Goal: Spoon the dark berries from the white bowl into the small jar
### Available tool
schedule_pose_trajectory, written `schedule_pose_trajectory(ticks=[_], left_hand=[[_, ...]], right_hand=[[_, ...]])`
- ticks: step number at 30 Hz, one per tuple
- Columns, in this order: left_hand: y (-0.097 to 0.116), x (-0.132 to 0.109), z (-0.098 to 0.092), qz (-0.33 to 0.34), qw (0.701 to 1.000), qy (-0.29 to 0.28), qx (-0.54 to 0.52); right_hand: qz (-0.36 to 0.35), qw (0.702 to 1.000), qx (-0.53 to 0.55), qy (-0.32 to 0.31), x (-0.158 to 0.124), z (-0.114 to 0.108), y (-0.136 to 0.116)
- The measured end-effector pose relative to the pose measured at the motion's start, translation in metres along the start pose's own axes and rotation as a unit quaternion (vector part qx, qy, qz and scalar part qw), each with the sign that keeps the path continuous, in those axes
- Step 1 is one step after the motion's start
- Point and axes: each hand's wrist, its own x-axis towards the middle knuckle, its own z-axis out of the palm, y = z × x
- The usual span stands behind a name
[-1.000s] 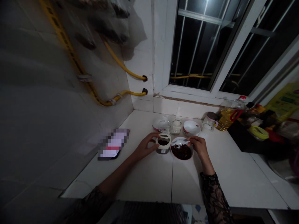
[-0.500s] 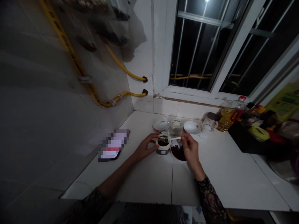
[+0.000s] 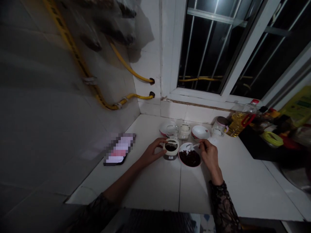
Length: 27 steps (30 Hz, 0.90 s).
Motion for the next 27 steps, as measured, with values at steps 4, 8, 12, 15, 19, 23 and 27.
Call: schedule_pose_trajectory(ticks=[4,8,12,15,19,23,27], left_hand=[[-0.001,0.000,0.000,0.003,1.000,-0.002,-0.002],[0.000,0.000,0.000,0.004,1.000,-0.002,-0.004],[0.001,0.000,-0.001,0.001,1.000,-0.004,-0.001],[0.002,0.000,-0.001,0.000,1.000,-0.004,0.003],[0.002,0.000,0.000,0.004,1.000,0.003,0.001],[0.002,0.000,0.000,0.003,1.000,0.003,0.001],[0.002,0.000,-0.001,0.005,1.000,-0.001,0.004]], right_hand=[[0.030,0.994,-0.060,-0.091,0.000,0.005,0.001],[0.081,0.990,0.029,-0.115,0.000,0.009,-0.003],[0.146,0.970,0.159,-0.111,0.005,0.004,-0.002],[0.200,0.947,0.216,-0.124,0.009,0.001,-0.001],[0.216,0.941,0.227,-0.124,0.009,0.002,-0.002],[0.154,0.958,0.198,-0.137,0.005,0.006,-0.006],[0.130,0.959,0.184,-0.169,0.004,0.004,-0.005]])
